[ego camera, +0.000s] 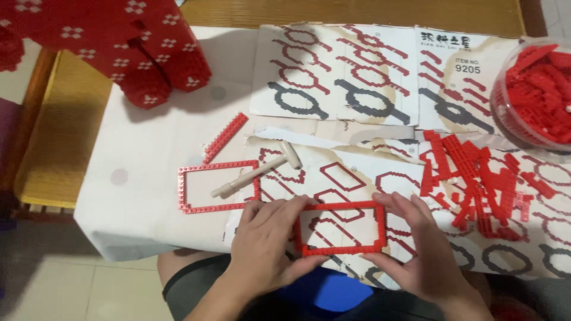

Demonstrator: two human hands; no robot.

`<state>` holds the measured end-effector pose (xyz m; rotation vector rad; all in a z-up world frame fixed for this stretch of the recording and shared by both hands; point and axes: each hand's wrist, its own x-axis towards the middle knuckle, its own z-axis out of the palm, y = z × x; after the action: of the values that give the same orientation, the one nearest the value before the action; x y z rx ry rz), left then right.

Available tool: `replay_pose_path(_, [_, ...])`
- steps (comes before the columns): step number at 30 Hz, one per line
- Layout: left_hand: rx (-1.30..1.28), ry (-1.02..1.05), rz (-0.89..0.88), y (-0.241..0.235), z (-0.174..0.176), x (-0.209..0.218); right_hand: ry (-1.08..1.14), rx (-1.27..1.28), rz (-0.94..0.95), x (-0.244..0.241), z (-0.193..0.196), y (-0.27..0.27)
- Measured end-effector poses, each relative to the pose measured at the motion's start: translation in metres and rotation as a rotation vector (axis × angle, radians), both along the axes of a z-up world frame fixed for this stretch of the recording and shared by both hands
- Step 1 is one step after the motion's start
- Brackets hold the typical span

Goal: The person assembles small red plastic bricks into rectangular frames by following a printed instruction sheet. They use a white plastic hammer to tap the pieces together and occasionally pick up and examine the frames.

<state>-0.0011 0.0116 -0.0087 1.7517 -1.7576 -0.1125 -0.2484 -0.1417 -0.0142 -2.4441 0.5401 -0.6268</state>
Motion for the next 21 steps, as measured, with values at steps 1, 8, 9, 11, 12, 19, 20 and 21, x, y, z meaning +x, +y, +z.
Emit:
replay_pose_path(1, [0.003, -0.004, 0.005, 0.000, 0.002, 0.001, -0.004, 0.003, 0.005, -0.001, -0.002, 0.000])
replay_pose_path(8, [0.037, 0.117, -0.011, 0.003, -0.005, 0.006, -0.048, 0.034, -0.019, -0.004, -0.009, -0.005])
replay_pose_path(9, [0.013, 0.147, -0.013, 0.003, -0.006, 0.006, -0.098, 0.090, -0.017, -0.003, -0.009, -0.005])
replay_pose_path(11, [0.008, 0.172, -0.011, 0.003, -0.007, 0.006, -0.069, 0.117, -0.043, -0.001, -0.005, -0.002])
replay_pose_path(12, [0.005, 0.197, -0.007, 0.004, -0.009, 0.007, -0.040, 0.146, -0.067, 0.000, -0.004, -0.001])
replay_pose_path(19, [-0.210, 0.064, 0.001, 0.008, -0.005, 0.004, 0.020, 0.194, -0.117, 0.003, -0.003, -0.002])
replay_pose_path(20, [-0.224, 0.036, 0.009, 0.008, -0.001, 0.002, 0.007, 0.156, -0.095, 0.006, 0.002, 0.000])
replay_pose_path(21, [-0.237, 0.008, 0.017, 0.008, 0.003, 0.001, -0.007, 0.118, -0.073, 0.009, 0.008, 0.002])
